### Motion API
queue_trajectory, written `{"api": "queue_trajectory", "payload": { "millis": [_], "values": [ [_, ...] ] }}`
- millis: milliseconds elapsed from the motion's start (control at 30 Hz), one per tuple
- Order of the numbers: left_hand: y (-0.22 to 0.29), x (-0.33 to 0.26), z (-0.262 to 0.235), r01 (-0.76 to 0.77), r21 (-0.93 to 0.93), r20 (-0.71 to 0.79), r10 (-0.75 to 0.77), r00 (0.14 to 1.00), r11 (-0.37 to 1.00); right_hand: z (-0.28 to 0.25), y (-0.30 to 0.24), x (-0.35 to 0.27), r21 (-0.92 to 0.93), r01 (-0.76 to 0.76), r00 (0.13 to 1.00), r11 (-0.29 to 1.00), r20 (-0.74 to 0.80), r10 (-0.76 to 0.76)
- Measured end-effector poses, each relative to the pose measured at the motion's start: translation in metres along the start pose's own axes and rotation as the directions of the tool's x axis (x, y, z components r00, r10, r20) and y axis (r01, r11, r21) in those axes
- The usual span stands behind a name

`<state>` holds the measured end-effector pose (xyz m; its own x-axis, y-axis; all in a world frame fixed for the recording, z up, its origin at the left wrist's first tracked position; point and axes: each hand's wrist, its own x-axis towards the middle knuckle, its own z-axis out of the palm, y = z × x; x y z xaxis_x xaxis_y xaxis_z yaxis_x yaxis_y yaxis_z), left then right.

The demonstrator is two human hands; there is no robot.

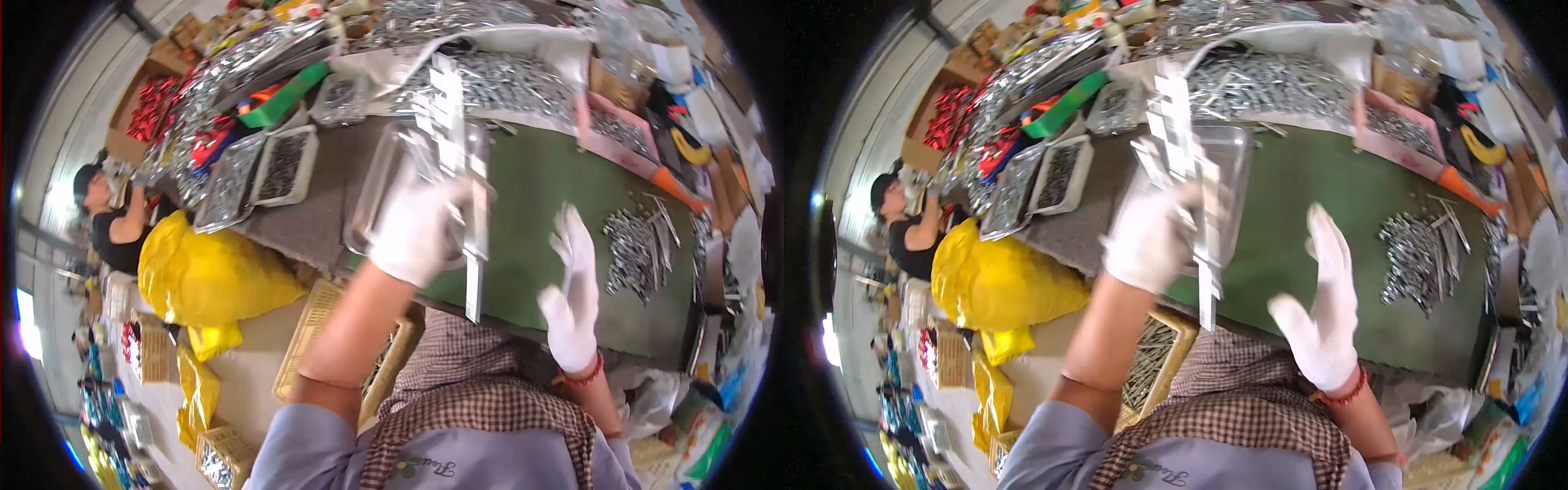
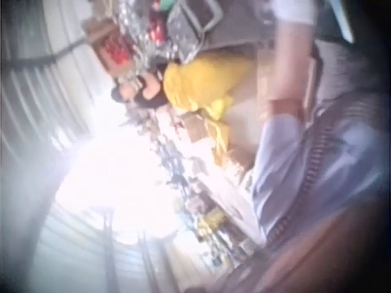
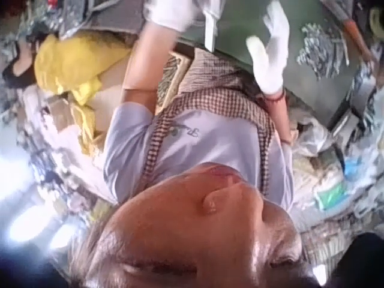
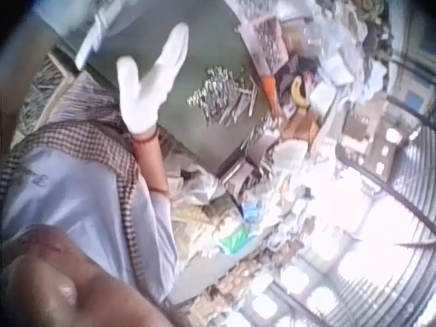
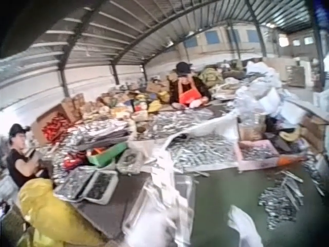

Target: Assembling small metal hardware components by hand at a workbench in a factory setting.

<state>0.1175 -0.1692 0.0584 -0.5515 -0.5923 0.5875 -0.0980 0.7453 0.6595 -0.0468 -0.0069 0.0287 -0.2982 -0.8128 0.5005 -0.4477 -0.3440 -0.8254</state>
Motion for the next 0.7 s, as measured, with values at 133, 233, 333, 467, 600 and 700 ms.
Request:
{"api": "queue_trajectory", "payload": {
  "millis": [133, 233, 333, 467, 600, 700],
  "values": [
    [0.018, -0.006, 0.133, 0.595, -0.703, 0.356, -0.532, 0.768, 0.388, -0.005, 0.024, -0.001, 0.185, -0.222, 0.965, 0.957, -0.103, 0.243],
    [0.005, -0.019, 0.19, 0.546, -0.327, 0.119, -0.539, 0.834, 0.772, -0.01, 0.062, -0.004, 0.159, -0.324, 0.906, 0.932, -0.23, 0.355],
    [0.014, -0.017, 0.2, 0.332, -0.032, -0.12, -0.333, 0.935, 0.943, -0.017, 0.083, 0.001, 0.336, -0.307, 0.88, 0.89, -0.257, 0.4],
    [-0.003, -0.025, 0.202, 0.337, 0.028, -0.102, -0.333, 0.937, 0.941, -0.012, 0.085, 0.014, 0.425, -0.299, 0.89, 0.854, -0.199, 0.411],
    [0.016, -0.031, 0.164, 0.234, -0.248, 0.028, -0.234, 0.972, 0.94, -0.032, 0.075, 0.005, -0.24, -0.174, 0.978, 0.955, -0.157, 0.138],
    [0.035, -0.033, 0.097, 0.093, -0.169, 0.045, -0.087, 0.995, 0.981, -0.031, 0.029, -0.005, -0.459, -0.175, 0.984, 0.871, -0.122, 0.133]
  ]
}}
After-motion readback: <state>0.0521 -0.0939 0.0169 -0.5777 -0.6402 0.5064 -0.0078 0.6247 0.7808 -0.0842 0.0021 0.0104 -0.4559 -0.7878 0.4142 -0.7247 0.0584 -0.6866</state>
